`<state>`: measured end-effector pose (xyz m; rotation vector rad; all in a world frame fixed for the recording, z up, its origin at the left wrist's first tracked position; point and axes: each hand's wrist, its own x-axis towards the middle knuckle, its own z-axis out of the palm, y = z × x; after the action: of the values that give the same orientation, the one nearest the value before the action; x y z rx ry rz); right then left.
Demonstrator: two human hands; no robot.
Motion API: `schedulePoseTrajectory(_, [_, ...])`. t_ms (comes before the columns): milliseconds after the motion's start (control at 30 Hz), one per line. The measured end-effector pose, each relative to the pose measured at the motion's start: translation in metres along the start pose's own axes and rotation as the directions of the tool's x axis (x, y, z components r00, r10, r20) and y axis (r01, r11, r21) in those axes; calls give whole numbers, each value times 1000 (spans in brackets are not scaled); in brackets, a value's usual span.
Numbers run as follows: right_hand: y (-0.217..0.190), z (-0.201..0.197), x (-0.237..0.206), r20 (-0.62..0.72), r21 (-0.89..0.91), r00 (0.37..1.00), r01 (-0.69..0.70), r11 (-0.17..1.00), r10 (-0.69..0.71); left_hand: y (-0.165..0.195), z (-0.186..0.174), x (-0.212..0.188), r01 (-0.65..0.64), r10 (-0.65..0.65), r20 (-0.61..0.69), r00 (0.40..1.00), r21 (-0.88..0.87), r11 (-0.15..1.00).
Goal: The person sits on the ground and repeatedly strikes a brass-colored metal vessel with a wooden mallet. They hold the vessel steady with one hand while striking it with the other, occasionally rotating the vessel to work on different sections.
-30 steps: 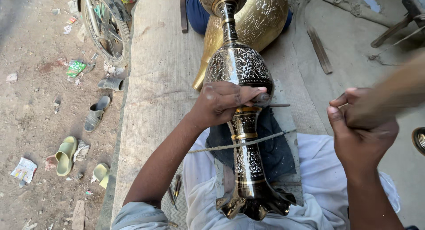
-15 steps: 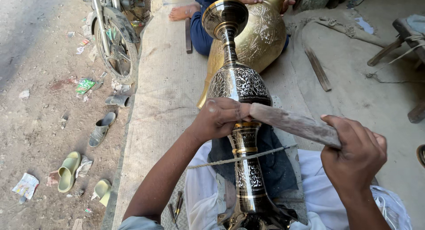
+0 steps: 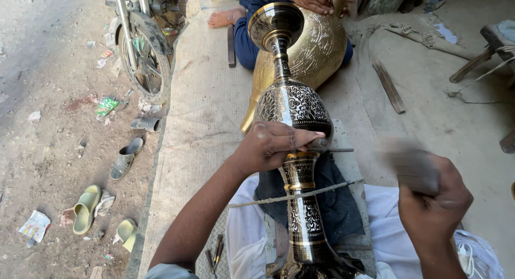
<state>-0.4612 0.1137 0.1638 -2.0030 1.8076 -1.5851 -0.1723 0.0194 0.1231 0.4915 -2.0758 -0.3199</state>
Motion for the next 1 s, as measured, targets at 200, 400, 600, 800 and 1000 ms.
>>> schedulePoseTrajectory(200, [-3,5,2,21,42,999,-37,998,36,-1,0,0,11,-11,7,1000,-25,1000])
schedulePoseTrajectory(400, [-13,6,6,25,52,999,-45,998,44,-2,-3,2,16,-15,24,1000,-54,998])
schedulePoseTrajectory(600, [-10,6,4,56,-69,998,17,997,-13,-3,-3,0,29,-29,46,999,-16,999])
schedulePoseTrajectory(800, [2,8,4,74,-104,988,141,984,-134,-3,-3,0,18,-17,33,999,-15,1000])
schedulePoseTrajectory(1000, [18,2,5,94,-249,961,277,928,-261,3,0,3,42,-41,-22,999,24,999])
